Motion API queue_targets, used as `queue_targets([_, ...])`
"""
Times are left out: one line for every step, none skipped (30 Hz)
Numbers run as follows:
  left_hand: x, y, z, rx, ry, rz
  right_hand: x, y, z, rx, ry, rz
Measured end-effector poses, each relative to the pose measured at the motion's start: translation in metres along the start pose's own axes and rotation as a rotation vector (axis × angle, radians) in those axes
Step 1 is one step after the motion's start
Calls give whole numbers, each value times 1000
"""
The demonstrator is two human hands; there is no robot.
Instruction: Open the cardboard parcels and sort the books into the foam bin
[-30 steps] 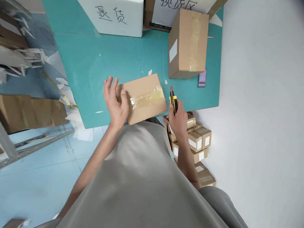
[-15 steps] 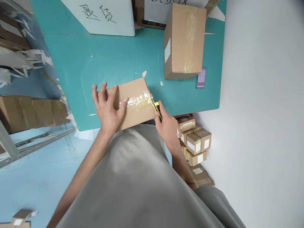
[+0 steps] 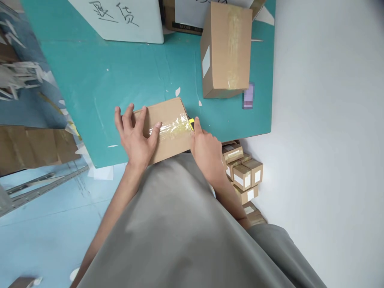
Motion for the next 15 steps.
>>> queue_targets([0, 0, 0, -2, 0, -2, -4, -8, 2, 31, -16, 9])
queue_targets([0, 0, 0, 3, -13, -8, -7, -16, 5, 64, -32, 21])
queue_targets([1, 0, 1, 11, -32, -15, -11, -23, 8, 93, -48, 34])
queue_targets([1, 0, 1, 19, -47, -20, -15, -29, 11, 115, -61, 47])
queue_targets([0, 0, 2, 23, -53, -19, -18, -33, 13, 126, -70, 57])
queue_targets([0, 0, 1, 22, -48, -15, -19, -35, 14, 128, -74, 62])
queue_targets([-1, 0, 1, 17, -37, -12, -21, -35, 14, 123, -74, 63])
queue_targets([-1, 1, 0, 15, -26, -11, -21, -36, 13, 114, -70, 56])
queue_targets([-1, 1, -1, 17, -20, -17, -21, -36, 10, 105, -60, 43])
queue_targets([0, 2, -2, 25, -23, -29, -22, -38, 6, 95, -43, 28])
queue_targets([2, 3, -2, 40, -30, -44, -23, -42, 0, 79, -21, 15])
queue_targets([5, 3, -3, 55, -36, -57, -25, -45, -7, 57, 6, 9])
queue_targets([7, 4, -5, 64, -36, -61, -30, -49, -13, 23, 35, 13])
queue_targets([11, 4, -8, 61, -26, -55, -37, -51, -19, -22, 62, 27])
queue_targets([14, 5, -12, 44, -7, -38, -46, -49, -22, -77, 87, 48])
Point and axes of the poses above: each hand's wrist, its own y-axis towards the middle knuckle, its own z-axis out of the palm, x = y × z, the point moved 8 cm from there along y, towards the middle knuckle, and after that the axes turned 12 degrees about -x, right-handed, at the moved point
